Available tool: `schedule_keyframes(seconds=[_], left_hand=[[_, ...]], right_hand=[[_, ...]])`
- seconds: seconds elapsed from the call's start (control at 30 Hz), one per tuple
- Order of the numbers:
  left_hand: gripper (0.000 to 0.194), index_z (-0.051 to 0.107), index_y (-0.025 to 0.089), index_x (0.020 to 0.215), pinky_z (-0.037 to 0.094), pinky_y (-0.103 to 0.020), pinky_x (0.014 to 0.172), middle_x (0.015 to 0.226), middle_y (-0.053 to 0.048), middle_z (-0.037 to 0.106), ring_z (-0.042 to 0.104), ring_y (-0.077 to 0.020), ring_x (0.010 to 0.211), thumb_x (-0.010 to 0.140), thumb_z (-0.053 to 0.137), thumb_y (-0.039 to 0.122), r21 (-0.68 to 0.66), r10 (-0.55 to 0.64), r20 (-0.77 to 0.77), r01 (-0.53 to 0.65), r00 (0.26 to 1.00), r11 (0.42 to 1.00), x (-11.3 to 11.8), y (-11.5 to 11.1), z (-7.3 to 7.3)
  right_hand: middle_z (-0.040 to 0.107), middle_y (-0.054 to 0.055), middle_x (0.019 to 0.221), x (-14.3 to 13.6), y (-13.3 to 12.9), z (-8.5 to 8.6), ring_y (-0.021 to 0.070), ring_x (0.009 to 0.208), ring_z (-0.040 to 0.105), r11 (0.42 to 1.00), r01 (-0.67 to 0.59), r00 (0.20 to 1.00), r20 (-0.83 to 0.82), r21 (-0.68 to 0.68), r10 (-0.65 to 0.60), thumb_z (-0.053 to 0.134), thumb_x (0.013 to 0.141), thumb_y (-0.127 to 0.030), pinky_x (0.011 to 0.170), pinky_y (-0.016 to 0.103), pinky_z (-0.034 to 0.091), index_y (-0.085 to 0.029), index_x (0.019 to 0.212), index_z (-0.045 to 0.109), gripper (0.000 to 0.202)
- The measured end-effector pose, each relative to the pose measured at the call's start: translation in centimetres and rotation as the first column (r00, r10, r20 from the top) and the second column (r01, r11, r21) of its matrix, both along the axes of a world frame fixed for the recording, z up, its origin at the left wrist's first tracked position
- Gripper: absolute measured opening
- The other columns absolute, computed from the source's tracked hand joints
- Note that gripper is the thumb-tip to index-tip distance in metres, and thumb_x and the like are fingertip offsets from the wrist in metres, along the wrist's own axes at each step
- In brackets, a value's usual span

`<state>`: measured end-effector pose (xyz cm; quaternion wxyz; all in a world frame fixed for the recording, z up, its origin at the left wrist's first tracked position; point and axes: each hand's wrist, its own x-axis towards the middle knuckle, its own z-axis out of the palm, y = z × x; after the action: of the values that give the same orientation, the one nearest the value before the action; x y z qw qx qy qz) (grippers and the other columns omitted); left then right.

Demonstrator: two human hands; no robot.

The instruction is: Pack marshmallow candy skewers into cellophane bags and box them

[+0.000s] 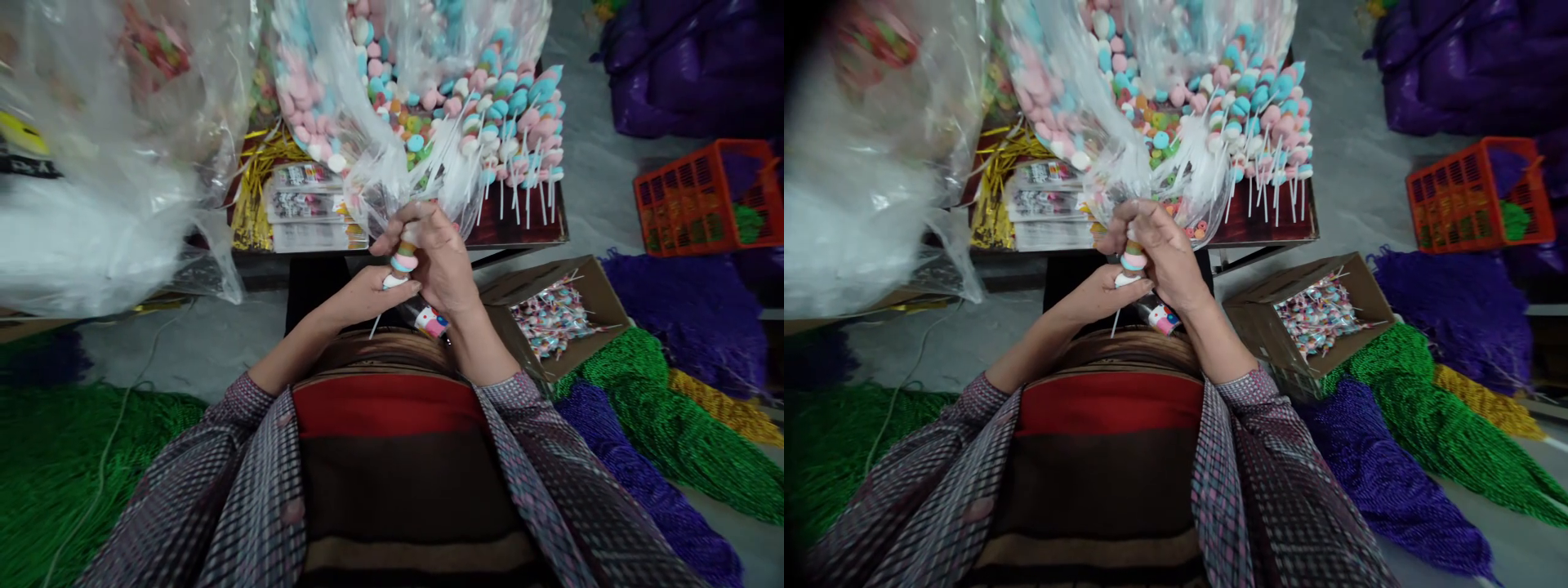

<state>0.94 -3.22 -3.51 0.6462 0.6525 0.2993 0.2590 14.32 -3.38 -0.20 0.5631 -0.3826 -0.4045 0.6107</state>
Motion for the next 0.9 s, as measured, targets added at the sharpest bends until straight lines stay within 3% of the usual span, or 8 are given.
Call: schedule_keyframes(seconds=[0.1,0.23,0.3,0.4,0.5,0.67,0.77,0.9], left_hand=[[0.034,0.045,0.020,0.067,0.036,-0.025,0.057,0.062,0.005,0.038,0.035,-0.0086,0.059,0.086,0.062,0.043,-0.089,-0.077,0.044,0.081,0.996,0.993,0.1,-0.2,0.3],[0.025,0.059,0.020,0.078,0.049,-0.027,0.071,0.073,0.001,0.056,0.051,-0.0118,0.070,0.084,0.067,0.043,-0.072,-0.059,0.098,0.066,0.993,0.995,0.5,-0.2,-0.4],[0.024,0.062,0.023,0.080,0.050,-0.027,0.075,0.076,0.001,0.060,0.055,-0.0135,0.076,0.082,0.070,0.045,-0.059,-0.032,0.099,0.038,0.995,0.997,0.6,-0.1,-0.9],[0.025,0.061,0.024,0.076,0.050,-0.025,0.072,0.071,0.002,0.058,0.055,-0.0134,0.074,0.080,0.072,0.046,-0.066,0.008,0.068,-0.003,0.998,0.998,0.6,0.0,-1.1],[0.030,0.055,0.022,0.067,0.045,-0.024,0.065,0.065,0.003,0.051,0.049,-0.0118,0.066,0.078,0.073,0.044,-0.086,0.019,0.053,-0.014,0.998,0.996,0.3,0.1,-0.4],[0.035,0.043,0.021,0.063,0.028,-0.024,0.055,0.060,0.006,0.035,0.029,-0.0083,0.057,0.082,0.065,0.042,-0.090,-0.009,0.020,0.011,1.000,0.996,-0.2,0.4,0.8],[0.034,0.043,0.021,0.064,0.026,-0.025,0.055,0.060,0.006,0.033,0.027,-0.0082,0.058,0.081,0.063,0.042,-0.061,0.001,0.018,0.000,1.000,0.998,-0.2,0.6,0.9],[0.038,0.039,0.021,0.063,0.025,-0.026,0.056,0.061,0.006,0.032,0.027,-0.0082,0.058,0.081,0.064,0.045,-0.046,-0.007,0.014,0.008,1.000,0.999,-0.1,0.6,0.8]], right_hand=[[0.073,0.001,0.111,0.5,0.8,0.1,0.0167,0.084,0.073,0.999,-0.047,0.999,0.020,-0.020,0.048,0.060,0.072,-0.089,0.073,0.034,0.062,-0.030,0.115,0.059,0.073],[0.072,0.006,0.084,-0.1,0.8,-0.6,0.0250,0.089,0.075,0.996,0.024,0.992,0.130,-0.091,-0.012,0.045,0.081,-0.091,0.063,0.035,0.062,-0.025,0.086,0.058,0.068],[0.070,0.008,0.083,-0.7,0.5,-0.9,0.0284,0.095,0.075,0.986,0.108,0.981,0.172,-0.126,-0.085,0.041,0.082,-0.092,0.064,0.039,0.064,-0.025,0.081,0.054,0.068],[0.068,0.008,0.083,-1.2,0.4,-0.8,0.0304,0.100,0.074,0.972,0.196,0.970,0.173,-0.132,-0.172,0.036,0.083,-0.093,0.067,0.043,0.066,-0.025,0.074,0.047,0.069],[0.068,0.008,0.083,-0.8,0.7,-0.4,0.0294,0.101,0.074,0.980,0.154,0.981,0.135,-0.124,-0.137,0.034,0.083,-0.093,0.070,0.043,0.066,-0.025,0.074,0.047,0.070],[0.073,0.006,0.105,1.1,0.2,-0.4,0.0242,0.098,0.075,0.997,-0.071,0.997,0.033,-0.013,0.072,0.057,0.078,-0.087,0.077,0.041,0.065,-0.027,0.111,0.061,0.068],[0.075,0.004,0.105,1.4,-0.4,-0.9,0.0212,0.097,0.075,0.999,-0.052,0.995,0.079,-0.016,0.053,0.072,0.075,-0.076,0.074,0.035,0.064,-0.029,0.119,0.061,0.065],[0.076,0.003,0.098,0.7,-0.8,-1.6,0.0204,0.094,0.076,0.998,0.022,0.997,0.077,-0.050,-0.019,0.072,0.075,-0.076,0.071,0.031,0.062,-0.027,0.111,0.063,0.062]])
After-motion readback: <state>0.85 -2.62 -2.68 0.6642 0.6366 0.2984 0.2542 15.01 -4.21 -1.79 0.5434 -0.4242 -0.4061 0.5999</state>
